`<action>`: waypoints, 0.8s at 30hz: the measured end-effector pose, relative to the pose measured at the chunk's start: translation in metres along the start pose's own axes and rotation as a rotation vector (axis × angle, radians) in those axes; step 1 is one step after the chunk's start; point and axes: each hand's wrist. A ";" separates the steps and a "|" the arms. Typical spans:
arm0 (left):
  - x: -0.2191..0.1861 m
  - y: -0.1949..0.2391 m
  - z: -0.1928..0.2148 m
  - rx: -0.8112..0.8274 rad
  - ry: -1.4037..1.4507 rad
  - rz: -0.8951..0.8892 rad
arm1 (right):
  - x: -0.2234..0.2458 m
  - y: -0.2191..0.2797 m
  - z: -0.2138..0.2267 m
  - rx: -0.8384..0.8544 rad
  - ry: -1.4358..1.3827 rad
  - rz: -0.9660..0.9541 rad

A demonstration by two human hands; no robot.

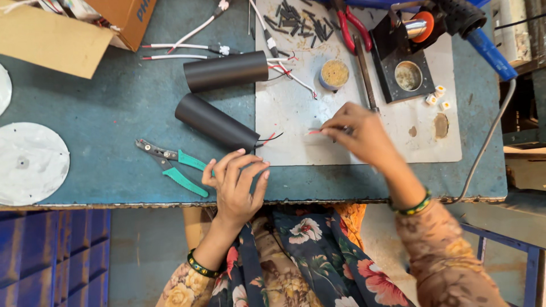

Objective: The person solders wires to a small white electrical component using a soldering iron and solder wire. They handle black cylindrical objects and red and black wires, placing the soldered component into a cylinder and continuing to solder additional wires.

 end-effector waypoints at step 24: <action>0.014 -0.044 -0.006 0.126 -0.117 -0.088 | 0.010 0.045 -0.024 -0.252 0.010 0.020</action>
Point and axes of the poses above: each hand's wrist, its own y-axis away from the middle knuckle, its own z-axis out of the back of the hand, x = y × z, and after that the axes turned 14 degrees about -z, right-handed
